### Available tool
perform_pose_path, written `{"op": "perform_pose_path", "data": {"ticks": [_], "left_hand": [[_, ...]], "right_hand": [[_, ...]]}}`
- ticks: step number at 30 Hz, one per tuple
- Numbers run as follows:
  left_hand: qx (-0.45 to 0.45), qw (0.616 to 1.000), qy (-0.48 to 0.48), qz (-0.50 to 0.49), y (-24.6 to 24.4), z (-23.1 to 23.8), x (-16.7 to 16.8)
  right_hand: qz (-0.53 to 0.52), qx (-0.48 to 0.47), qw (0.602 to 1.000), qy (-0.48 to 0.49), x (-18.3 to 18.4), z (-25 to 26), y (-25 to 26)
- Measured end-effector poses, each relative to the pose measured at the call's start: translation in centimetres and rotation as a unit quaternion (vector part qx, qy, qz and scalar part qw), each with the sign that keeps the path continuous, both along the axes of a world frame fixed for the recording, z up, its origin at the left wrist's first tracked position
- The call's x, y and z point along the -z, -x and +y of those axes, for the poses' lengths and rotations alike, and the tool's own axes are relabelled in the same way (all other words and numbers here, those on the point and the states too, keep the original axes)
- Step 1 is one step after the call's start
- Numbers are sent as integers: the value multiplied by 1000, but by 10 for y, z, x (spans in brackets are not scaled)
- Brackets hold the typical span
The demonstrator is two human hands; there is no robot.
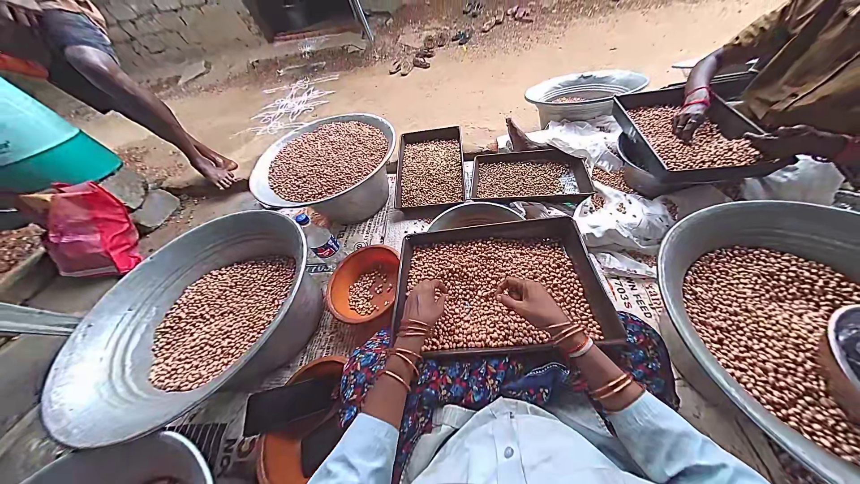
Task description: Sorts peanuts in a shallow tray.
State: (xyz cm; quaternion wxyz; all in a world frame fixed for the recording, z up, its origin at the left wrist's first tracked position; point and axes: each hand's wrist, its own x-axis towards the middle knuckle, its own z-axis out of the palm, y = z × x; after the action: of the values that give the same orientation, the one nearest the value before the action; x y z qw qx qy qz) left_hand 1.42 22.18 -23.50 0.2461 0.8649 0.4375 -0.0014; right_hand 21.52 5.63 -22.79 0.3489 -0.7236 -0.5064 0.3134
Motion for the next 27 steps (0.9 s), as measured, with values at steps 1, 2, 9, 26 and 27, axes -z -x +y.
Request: {"op": "perform_pose_path", "data": {"ticks": [1, 2, 9, 26, 27], "left_hand": [[8, 999, 3, 36, -8, -3, 1], [10, 998, 4, 65, -13, -6, 4], [-23, 999, 23, -15, -4, -1, 10], [81, 994, 50, 62, 19, -18, 11], [63, 996, 38, 44, 23, -11, 3]], "right_hand": [[-58, -29, 998, 22, -6, 8, 7], [-108, -55, 992, 46, -11, 16, 14], [-273, -165, 941, 112, 5, 64, 49], [-322, -185, 921, 118, 22, 64, 52], [-322, -185, 921, 120, 23, 64, 52]]}}
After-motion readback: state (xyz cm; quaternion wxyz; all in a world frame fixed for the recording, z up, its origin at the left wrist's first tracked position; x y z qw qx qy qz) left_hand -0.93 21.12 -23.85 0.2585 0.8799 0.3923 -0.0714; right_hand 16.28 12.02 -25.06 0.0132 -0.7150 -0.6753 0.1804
